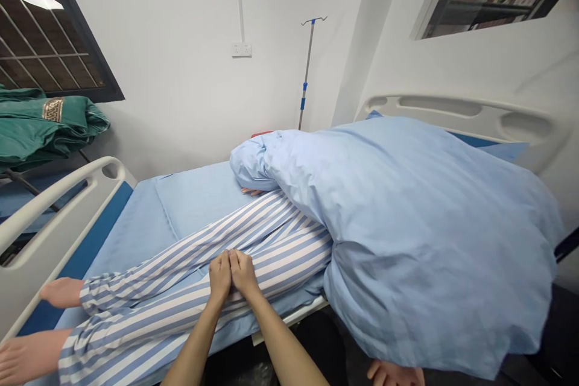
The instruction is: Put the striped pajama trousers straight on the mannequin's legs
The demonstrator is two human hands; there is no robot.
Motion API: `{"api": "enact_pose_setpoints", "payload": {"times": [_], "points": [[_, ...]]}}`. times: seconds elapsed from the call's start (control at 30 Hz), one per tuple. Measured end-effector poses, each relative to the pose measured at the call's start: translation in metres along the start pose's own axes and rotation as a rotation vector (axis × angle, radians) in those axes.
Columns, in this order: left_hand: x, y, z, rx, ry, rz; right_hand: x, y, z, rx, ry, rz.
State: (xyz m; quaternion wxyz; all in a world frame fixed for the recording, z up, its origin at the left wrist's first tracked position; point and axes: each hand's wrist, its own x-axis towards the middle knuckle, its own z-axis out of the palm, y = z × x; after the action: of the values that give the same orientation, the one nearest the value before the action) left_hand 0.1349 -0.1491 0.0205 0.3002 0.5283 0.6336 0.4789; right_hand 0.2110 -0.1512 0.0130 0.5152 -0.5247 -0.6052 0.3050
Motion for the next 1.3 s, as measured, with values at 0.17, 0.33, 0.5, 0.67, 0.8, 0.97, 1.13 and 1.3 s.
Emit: {"api": "enact_pose_setpoints", "payload": {"times": [0.17, 0.33, 0.5, 0.67, 0.8, 0.97, 1.13, 1.3], "points": [[-0.003, 0.007, 0.022, -0.151, 0.105, -0.133, 0.005, 0.004, -0.003, 0.152, 0.098, 0.092], [-0.008, -0.003, 0.028, 0.036, 0.115, -0.062, 0.009, 0.004, -0.003, 0.177, 0.104, 0.132], [-0.009, -0.01, 0.028, 0.0, 0.083, -0.047, 0.013, -0.009, -0.016, -0.106, -0.001, 0.041], [-0.012, -0.011, 0.029, -0.008, 0.048, -0.022, 0.011, -0.009, -0.034, -0.373, -0.093, -0.101], [-0.012, -0.004, 0.03, 0.039, 0.062, 0.02, 0.007, 0.004, -0.036, -0.318, -0.053, -0.052], [-0.011, 0.025, 0.04, -0.05, -0.015, 0.028, 0.011, 0.013, -0.04, -0.023, 0.038, -0.014], [-0.013, 0.041, 0.058, -0.131, 0.035, 0.045, 0.018, 0.016, -0.046, 0.196, 0.141, 0.041], [-0.013, 0.021, 0.062, 0.028, 0.055, 0.032, 0.019, 0.015, -0.044, 0.157, 0.127, 0.088]]}}
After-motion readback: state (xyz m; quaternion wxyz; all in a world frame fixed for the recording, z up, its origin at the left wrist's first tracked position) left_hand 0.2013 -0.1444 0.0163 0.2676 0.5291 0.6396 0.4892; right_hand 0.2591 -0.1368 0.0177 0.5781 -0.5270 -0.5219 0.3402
